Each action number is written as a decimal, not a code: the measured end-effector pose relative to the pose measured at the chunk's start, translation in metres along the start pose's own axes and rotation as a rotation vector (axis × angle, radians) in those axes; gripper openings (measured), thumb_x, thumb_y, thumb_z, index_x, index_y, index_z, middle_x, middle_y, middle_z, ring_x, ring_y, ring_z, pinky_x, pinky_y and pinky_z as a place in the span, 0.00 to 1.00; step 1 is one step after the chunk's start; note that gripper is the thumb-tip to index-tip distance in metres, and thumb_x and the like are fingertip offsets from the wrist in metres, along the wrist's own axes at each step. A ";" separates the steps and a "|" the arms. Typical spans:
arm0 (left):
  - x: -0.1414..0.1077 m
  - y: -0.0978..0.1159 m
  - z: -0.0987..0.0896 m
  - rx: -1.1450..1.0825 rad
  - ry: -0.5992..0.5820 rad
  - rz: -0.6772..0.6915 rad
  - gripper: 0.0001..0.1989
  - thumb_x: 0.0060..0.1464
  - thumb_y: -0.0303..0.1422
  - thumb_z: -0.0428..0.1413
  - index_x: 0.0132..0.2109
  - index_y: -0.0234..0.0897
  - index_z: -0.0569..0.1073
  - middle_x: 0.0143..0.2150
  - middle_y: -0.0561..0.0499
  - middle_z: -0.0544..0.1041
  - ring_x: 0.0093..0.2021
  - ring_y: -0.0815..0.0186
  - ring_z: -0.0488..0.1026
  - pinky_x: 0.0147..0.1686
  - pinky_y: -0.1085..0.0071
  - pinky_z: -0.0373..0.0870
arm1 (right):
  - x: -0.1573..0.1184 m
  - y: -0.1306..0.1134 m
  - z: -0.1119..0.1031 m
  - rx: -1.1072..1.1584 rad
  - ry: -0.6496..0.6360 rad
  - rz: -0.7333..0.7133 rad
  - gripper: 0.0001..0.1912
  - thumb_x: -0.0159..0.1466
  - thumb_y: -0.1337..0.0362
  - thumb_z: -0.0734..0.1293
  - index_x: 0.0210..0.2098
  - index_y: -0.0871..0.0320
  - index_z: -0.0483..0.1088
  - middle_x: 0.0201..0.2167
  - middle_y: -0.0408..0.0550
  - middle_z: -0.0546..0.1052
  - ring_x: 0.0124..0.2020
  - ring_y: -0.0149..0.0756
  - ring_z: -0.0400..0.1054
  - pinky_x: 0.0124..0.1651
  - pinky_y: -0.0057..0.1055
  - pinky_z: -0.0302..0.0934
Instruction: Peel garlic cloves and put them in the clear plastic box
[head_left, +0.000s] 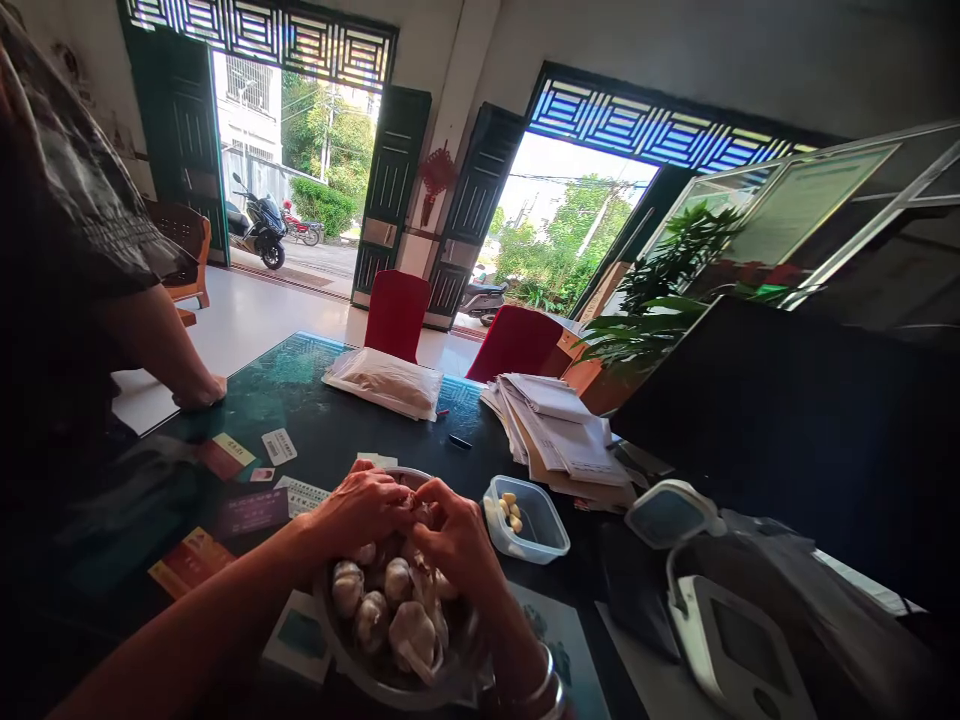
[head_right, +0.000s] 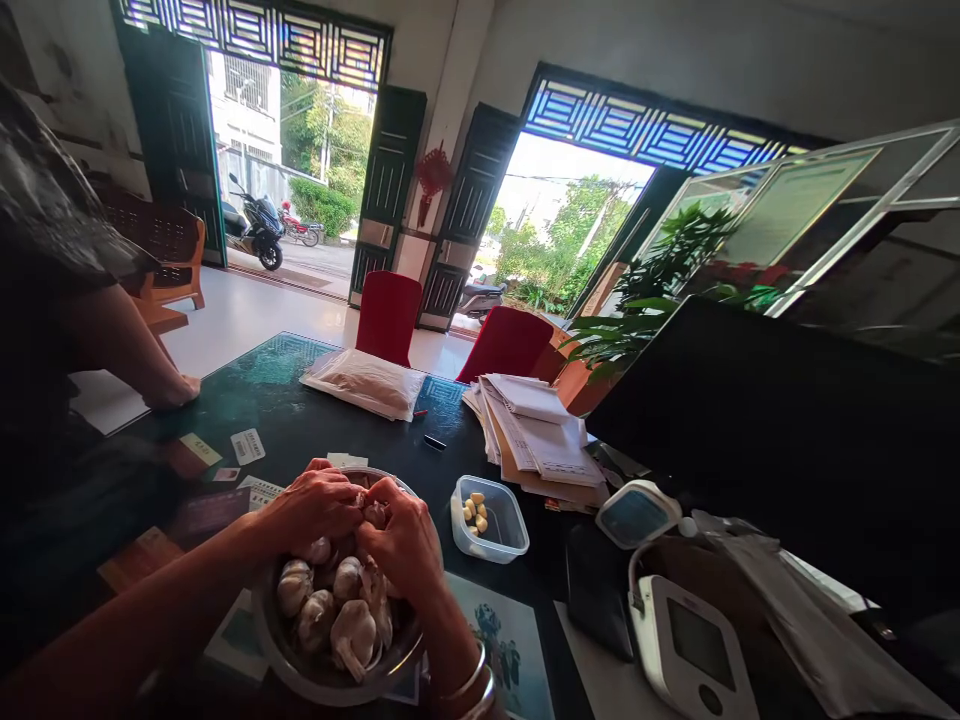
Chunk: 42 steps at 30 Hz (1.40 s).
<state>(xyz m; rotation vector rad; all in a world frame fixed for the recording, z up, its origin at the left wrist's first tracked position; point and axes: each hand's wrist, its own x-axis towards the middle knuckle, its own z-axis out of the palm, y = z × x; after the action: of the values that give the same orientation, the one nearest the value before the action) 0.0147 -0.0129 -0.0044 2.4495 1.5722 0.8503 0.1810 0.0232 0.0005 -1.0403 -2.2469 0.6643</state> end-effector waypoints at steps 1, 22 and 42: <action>0.000 0.000 0.002 0.013 0.005 0.024 0.13 0.59 0.31 0.47 0.29 0.35 0.72 0.29 0.51 0.76 0.33 0.65 0.71 0.39 0.68 0.59 | 0.000 0.001 0.000 0.008 -0.002 -0.011 0.03 0.52 0.67 0.65 0.28 0.56 0.66 0.15 0.33 0.62 0.17 0.25 0.53 0.21 0.21 0.48; 0.001 -0.005 0.005 -0.037 0.028 0.118 0.13 0.59 0.30 0.45 0.29 0.34 0.68 0.30 0.50 0.74 0.32 0.66 0.68 0.38 0.70 0.60 | 0.001 0.012 0.007 0.076 0.073 -0.045 0.08 0.47 0.70 0.65 0.24 0.56 0.60 0.19 0.34 0.61 0.21 0.25 0.52 0.22 0.21 0.46; -0.001 -0.005 0.013 -0.096 0.005 -0.062 0.09 0.52 0.26 0.50 0.31 0.37 0.75 0.31 0.52 0.78 0.35 0.65 0.72 0.44 0.67 0.59 | -0.003 0.002 0.007 -0.142 0.103 -0.100 0.05 0.50 0.71 0.63 0.24 0.57 0.61 0.23 0.39 0.66 0.24 0.30 0.58 0.27 0.25 0.51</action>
<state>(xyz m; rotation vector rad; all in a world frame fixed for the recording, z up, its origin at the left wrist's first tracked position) 0.0170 -0.0085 -0.0173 2.3220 1.5623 0.9000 0.1784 0.0204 -0.0065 -0.9974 -2.2647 0.4045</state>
